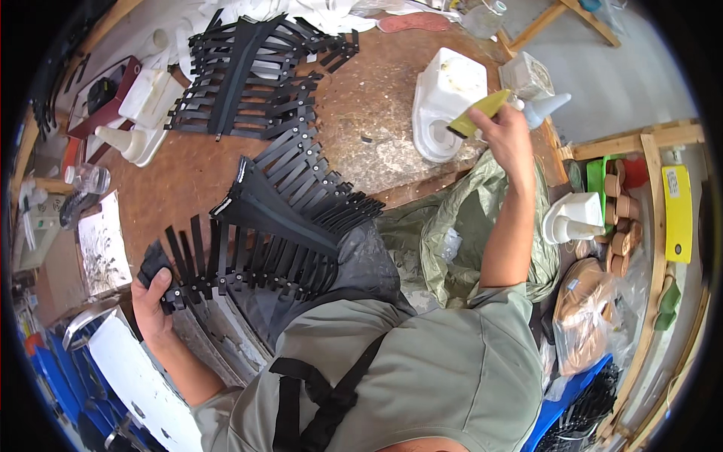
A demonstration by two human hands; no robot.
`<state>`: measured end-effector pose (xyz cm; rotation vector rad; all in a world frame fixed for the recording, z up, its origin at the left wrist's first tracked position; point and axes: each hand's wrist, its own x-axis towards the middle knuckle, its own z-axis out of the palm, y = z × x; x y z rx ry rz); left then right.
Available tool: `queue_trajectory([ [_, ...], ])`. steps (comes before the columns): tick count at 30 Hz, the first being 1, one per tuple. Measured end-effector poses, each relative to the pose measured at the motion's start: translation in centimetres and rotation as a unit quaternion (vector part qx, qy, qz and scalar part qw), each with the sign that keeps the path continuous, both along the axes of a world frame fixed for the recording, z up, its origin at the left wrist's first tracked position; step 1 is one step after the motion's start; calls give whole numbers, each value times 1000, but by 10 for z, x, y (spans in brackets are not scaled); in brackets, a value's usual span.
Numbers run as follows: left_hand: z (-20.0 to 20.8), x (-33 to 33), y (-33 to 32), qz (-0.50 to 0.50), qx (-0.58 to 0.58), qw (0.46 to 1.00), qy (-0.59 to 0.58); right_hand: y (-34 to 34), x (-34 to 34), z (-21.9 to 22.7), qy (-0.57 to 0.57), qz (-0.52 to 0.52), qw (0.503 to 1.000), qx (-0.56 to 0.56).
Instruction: Preparing and cleaning black plastic shoe components using a yellow tool or sponge.
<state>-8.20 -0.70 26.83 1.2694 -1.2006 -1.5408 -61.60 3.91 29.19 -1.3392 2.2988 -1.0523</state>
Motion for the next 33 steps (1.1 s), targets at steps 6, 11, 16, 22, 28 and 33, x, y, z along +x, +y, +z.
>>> queue_trajectory([
  [6,-32,11,36,186,24,976,112,-8,-25,-62,206,-38,953,220],
  [11,-65,4,25,131,-7,957,259,22,78,-26,-45,13,996,-72],
  [16,-54,3,30,48,-51,946,317,-19,250,-55,-428,443,787,44],
  [22,-41,3,25,-7,-53,949,309,-84,313,-67,-573,488,644,135],
  [28,-43,9,21,-70,-37,927,365,-97,332,-51,-608,531,559,189],
  [33,-51,13,19,-16,-9,928,372,-83,345,-35,-470,470,739,114],
])
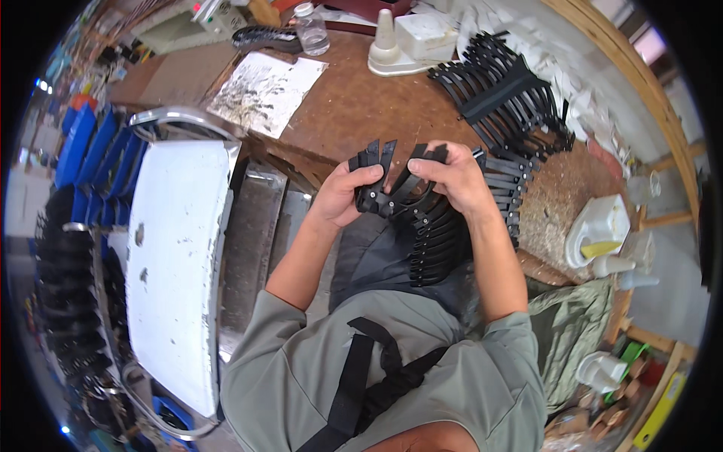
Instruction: Preparing and cleaning black plastic shoe components using a yellow tool or sponge.
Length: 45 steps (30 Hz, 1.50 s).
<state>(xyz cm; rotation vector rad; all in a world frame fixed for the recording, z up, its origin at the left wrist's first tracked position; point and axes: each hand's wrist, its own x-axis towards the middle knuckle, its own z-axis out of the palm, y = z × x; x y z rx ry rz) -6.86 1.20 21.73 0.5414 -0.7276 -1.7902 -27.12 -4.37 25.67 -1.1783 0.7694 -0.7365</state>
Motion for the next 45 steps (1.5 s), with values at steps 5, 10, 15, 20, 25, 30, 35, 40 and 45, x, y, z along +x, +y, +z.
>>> queue_trajectory([
  [5,-20,-1,2,336,34,932,-131,18,25,0,26,-69,994,-81],
  [10,21,12,20,231,-248,862,-378,11,28,0,56,-51,995,-71],
  [15,38,-5,9,152,-265,788,-535,13,25,2,17,-55,995,-81],
  [20,31,-12,10,205,-354,719,-561,17,20,10,7,-50,995,-82],
  [25,30,-12,11,183,-318,756,-542,15,10,8,3,-38,997,-62],
  [30,42,-10,12,109,-239,816,-516,11,3,-1,-15,-18,995,-100],
  [35,33,-16,13,154,-265,791,-530,11,-1,2,-12,-4,998,-69],
  [40,37,-13,13,88,-115,912,-384,15,4,-1,-53,-18,995,-83],
  [45,35,-7,9,-4,-76,948,-308,19,-2,0,-80,-10,994,-67],
])
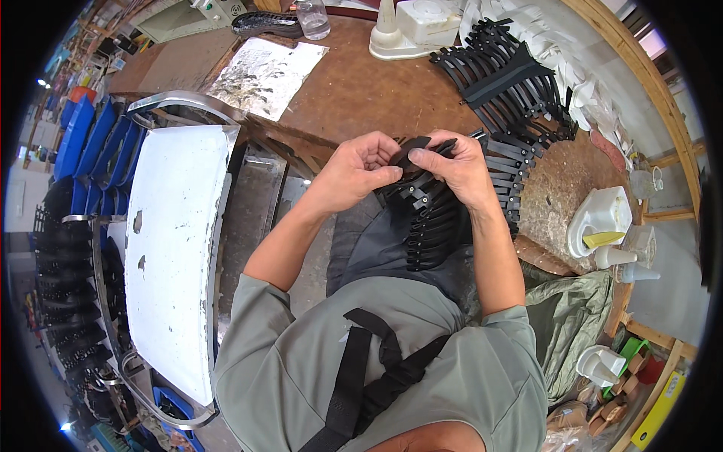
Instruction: Preparing and cleaning black plastic shoe components using a yellow tool or sponge.
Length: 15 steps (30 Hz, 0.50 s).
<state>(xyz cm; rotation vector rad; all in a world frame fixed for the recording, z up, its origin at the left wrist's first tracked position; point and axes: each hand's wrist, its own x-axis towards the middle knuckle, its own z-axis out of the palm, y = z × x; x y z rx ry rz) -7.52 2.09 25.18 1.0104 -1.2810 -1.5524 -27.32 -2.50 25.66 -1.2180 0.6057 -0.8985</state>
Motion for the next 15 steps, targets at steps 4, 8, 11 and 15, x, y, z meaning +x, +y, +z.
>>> queue_trajectory([
  [4,4,-8,1,4,5,1000,31,3,-2,0,12,6,999,-37],
  [8,12,-7,2,-44,29,997,-56,8,-6,12,98,-23,995,-22],
  [11,20,-15,5,-30,17,995,-98,11,-7,14,118,-51,991,-35],
  [15,23,-21,1,-25,-188,970,-149,15,-8,18,90,-66,993,-33],
])
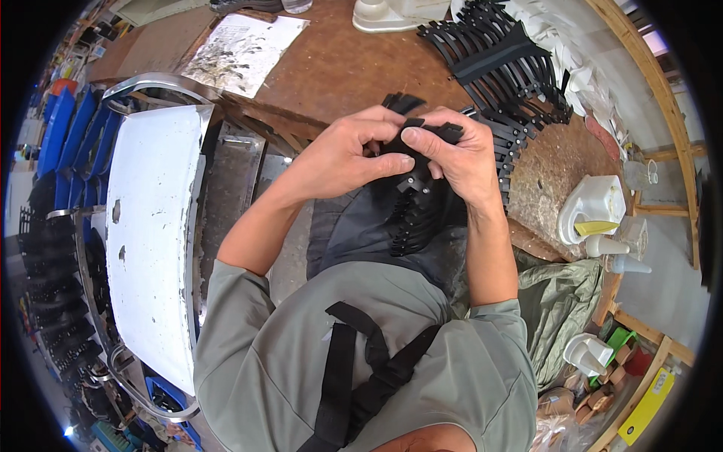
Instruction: Preparing and cleaning black plastic shoe components using a yellow tool or sponge.
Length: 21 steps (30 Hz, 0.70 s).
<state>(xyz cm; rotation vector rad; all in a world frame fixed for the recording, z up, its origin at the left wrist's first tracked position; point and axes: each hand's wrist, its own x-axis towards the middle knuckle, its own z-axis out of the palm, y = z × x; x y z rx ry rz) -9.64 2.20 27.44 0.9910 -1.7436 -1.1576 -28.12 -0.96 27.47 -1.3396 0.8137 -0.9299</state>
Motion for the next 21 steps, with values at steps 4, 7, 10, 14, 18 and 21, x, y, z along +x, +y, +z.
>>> queue_trajectory([
  [4,14,-6,-3,11,57,997,-58,4,-4,5,-36,-25,999,2],
  [7,8,-12,-7,-32,191,980,45,5,-10,7,22,-41,998,-44],
  [10,1,-18,-10,-61,172,976,118,5,-14,3,2,-46,997,-68],
  [14,4,-23,-12,-53,204,970,118,2,-20,6,-19,-54,997,-48],
  [18,9,-26,-7,-13,234,968,89,-7,-44,13,37,-34,999,13],
  [21,14,-29,-7,-17,262,958,111,-8,-48,11,18,-13,1000,16],
])
